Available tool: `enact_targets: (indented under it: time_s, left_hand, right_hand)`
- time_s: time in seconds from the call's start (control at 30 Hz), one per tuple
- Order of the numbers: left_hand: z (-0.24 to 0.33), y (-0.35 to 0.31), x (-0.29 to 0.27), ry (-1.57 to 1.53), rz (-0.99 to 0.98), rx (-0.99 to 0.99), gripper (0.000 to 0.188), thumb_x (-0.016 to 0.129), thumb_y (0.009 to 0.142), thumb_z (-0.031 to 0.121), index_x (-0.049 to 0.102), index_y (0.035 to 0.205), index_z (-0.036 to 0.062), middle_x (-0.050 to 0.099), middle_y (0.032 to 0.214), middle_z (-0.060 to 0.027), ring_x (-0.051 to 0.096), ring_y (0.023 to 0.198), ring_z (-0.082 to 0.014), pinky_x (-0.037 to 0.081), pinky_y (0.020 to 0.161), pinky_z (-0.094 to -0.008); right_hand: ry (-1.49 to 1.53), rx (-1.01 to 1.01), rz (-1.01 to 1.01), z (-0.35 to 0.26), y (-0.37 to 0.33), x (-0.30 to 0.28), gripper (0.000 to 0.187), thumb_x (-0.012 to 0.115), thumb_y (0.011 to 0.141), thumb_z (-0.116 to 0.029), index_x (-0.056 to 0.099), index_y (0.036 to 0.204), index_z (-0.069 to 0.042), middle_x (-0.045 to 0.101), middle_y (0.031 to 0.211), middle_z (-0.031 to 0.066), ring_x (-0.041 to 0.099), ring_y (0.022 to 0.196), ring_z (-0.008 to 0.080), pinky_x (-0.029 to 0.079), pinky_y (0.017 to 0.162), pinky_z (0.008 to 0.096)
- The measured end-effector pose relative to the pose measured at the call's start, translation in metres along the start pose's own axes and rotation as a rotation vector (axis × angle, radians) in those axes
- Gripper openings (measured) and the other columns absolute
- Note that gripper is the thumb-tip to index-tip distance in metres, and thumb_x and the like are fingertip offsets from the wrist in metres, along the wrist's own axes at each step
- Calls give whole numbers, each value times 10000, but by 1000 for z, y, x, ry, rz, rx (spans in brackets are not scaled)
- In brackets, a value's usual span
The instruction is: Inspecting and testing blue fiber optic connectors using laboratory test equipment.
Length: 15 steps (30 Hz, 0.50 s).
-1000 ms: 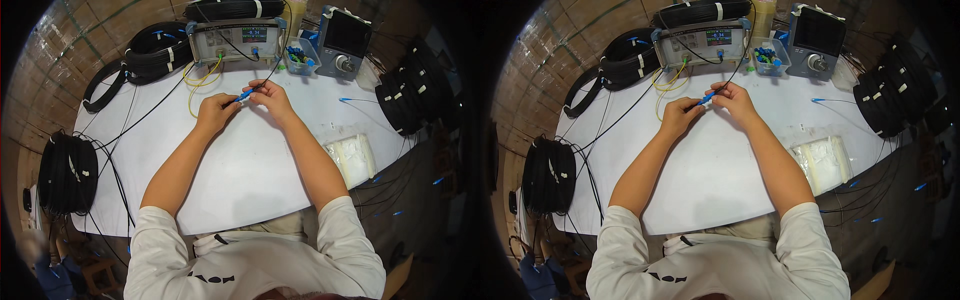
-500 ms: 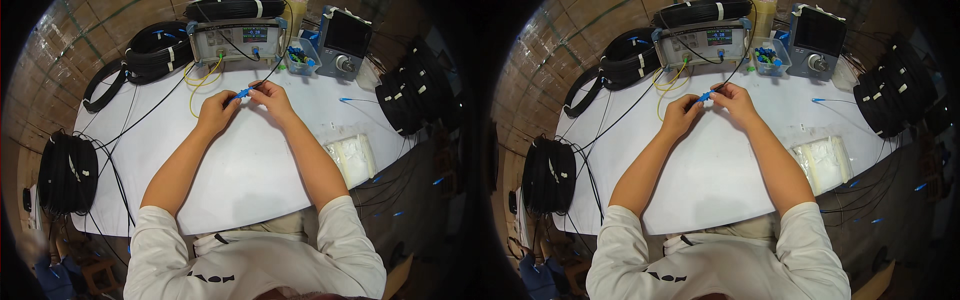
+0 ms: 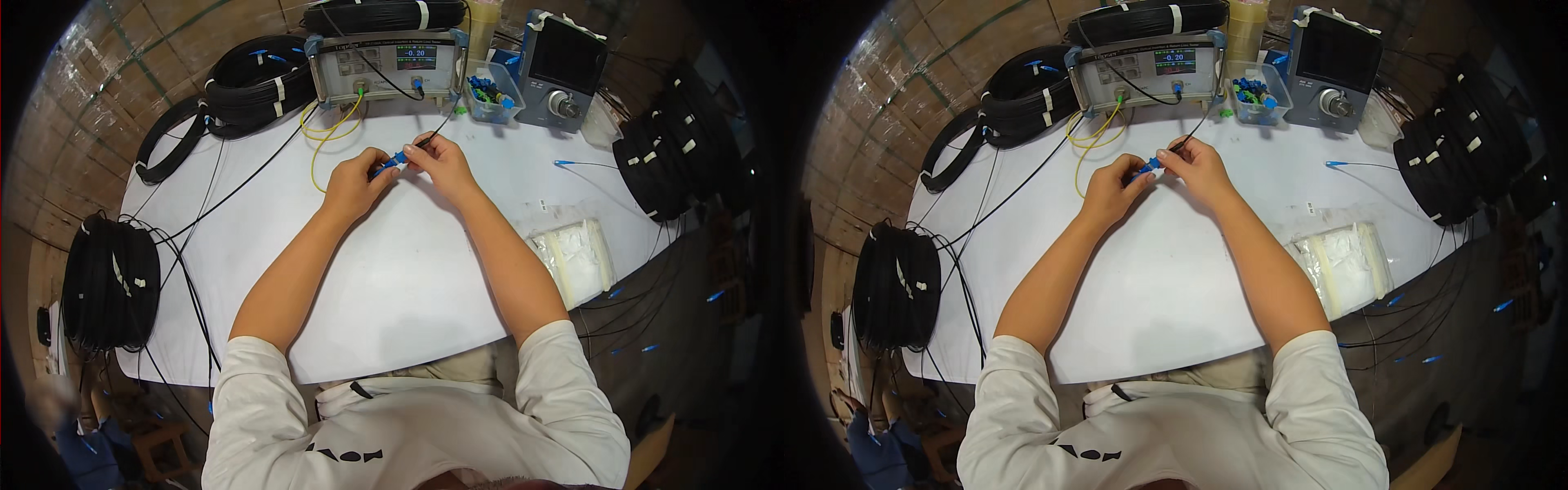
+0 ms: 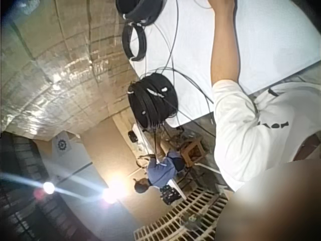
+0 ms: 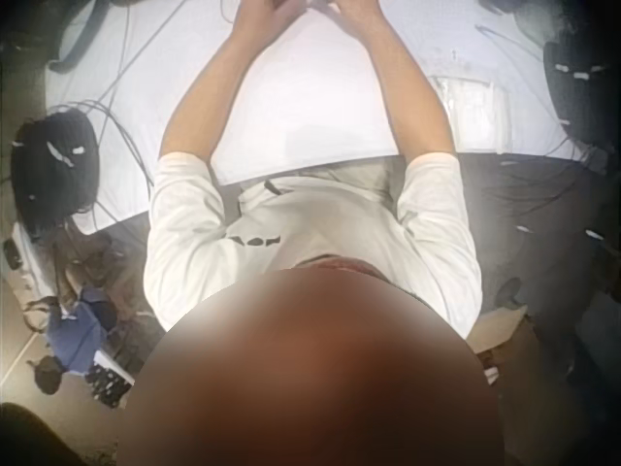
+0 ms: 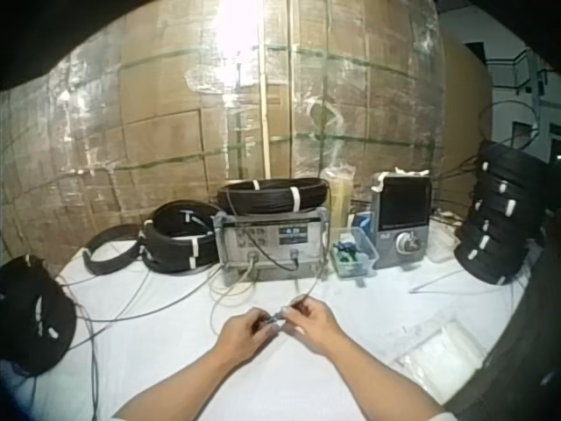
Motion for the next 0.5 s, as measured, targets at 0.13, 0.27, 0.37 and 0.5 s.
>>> enact_targets:
  time_s: [0.13, 0.27, 0.37, 0.5]
  left_hand:
    - [-2, 0, 3, -21, -30, -9, 241, 731, 818, 227, 654, 930, 28, 664, 746, -109, 615, 628, -231, 471, 598, -330]
    - [1, -1, 2, -65, -15, 26, 214, 719, 829, 223, 682, 905, 26, 670, 769, -120, 621, 640, -237, 476, 607, -327]
    - [-2, 0, 4, -44, -50, -3, 214, 702, 843, 229, 699, 924, 31, 680, 805, -130, 630, 665, -248, 479, 621, -334]
    - [7, 0, 1, -20, -36, 59, 219, 651, 884, 231, 700, 948, 28, 682, 829, -135, 630, 699, -277, 477, 639, -347]
  right_hand:
    - [-12, 5, 15, 1, 0, 1, 229, 668, 906, -234, 615, 939, -13, 639, 836, 32, 613, 780, 96, 524, 721, 237]
    - [-74, -2, 21, 1, 0, -1, 255, 654, 916, -258, 618, 912, -6, 644, 816, 38, 623, 770, 106, 528, 713, 247]
    - [-56, -3, 54, 2, 0, 0, 255, 674, 904, -258, 624, 873, -10, 655, 805, 37, 608, 724, 94, 503, 673, 230]
    - [-40, -2, 51, 2, 0, -1, 255, 661, 913, -261, 624, 871, -13, 658, 805, 35, 602, 721, 91, 495, 674, 228]
Point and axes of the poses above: each hand's wrist, its own y-axis towards the middle knuckle, its own x-axis out of the palm, z = x × y, the point moved 8 cm from there along y, towards the middle knuckle
